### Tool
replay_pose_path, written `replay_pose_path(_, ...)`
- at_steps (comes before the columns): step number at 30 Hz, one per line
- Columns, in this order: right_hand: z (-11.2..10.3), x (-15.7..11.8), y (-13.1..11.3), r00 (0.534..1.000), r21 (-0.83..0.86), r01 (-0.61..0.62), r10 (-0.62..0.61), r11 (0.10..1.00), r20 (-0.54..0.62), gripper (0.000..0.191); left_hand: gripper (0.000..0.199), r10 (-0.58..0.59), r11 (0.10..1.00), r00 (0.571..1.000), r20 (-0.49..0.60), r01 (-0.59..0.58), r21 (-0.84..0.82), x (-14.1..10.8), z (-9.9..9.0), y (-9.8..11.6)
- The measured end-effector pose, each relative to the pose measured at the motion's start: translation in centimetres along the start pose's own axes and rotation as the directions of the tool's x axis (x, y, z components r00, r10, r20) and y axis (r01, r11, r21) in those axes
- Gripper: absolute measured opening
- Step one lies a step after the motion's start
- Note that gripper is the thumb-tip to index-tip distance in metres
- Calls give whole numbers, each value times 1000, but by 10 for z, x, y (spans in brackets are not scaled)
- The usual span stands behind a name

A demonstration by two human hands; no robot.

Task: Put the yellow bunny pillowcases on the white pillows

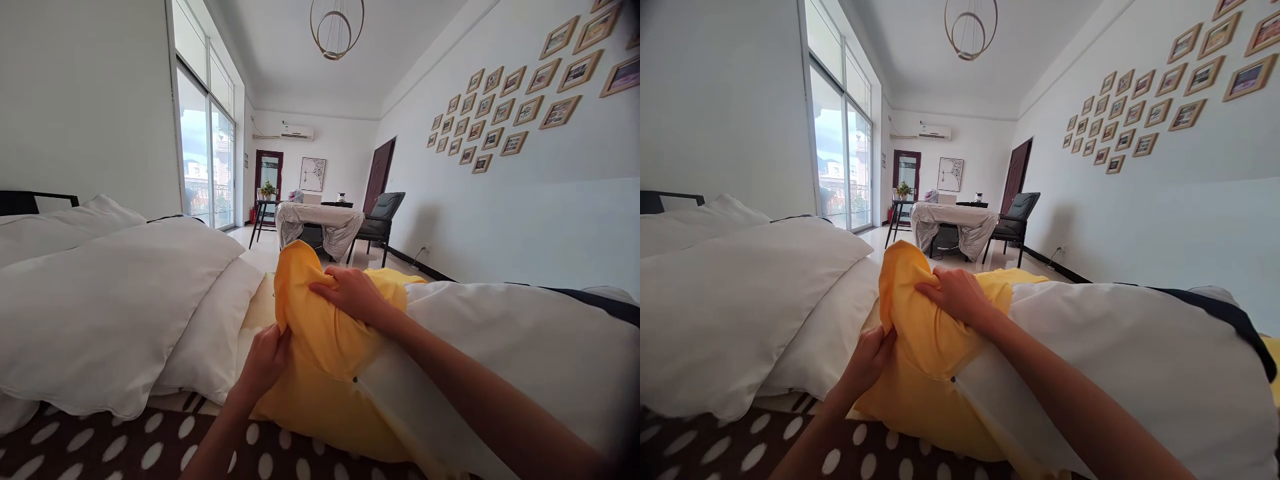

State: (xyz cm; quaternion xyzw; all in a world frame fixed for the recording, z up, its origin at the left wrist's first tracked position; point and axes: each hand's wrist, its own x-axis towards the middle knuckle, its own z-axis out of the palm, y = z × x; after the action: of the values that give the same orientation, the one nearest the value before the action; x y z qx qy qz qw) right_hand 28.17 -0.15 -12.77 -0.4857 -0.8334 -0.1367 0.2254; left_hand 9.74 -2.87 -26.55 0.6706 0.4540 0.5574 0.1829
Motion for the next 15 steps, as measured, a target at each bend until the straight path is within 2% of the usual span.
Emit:
replay_pose_path(4, -2, -1, 1, 1000, 31, 20, -20, 999, -11, 40, 40, -75, 994, 981, -177, 59, -93, -4, 13, -12)
replay_pose_path(8, -5, -1, 1, 1000, 53, 15, -15, 998, -9, 39, 44, -155, 980, 948, -279, 112, -164, -5, 17, -21)
replay_pose_path(10, -8, -2, 1, 999, 80, 31, -29, 996, -17, 40, 44, -223, 953, 925, -309, 139, -271, -4, 17, -22)
replay_pose_path(12, -14, -4, -2, 997, 108, 75, -73, 991, -25, 44, 45, -300, 876, 922, -245, 166, -452, -2, 16, -20)
replay_pose_path(15, -22, -8, -8, 989, 121, 150, -148, 981, -25, 44, 45, -353, 711, 935, -32, 246, -659, 2, 15, -18)
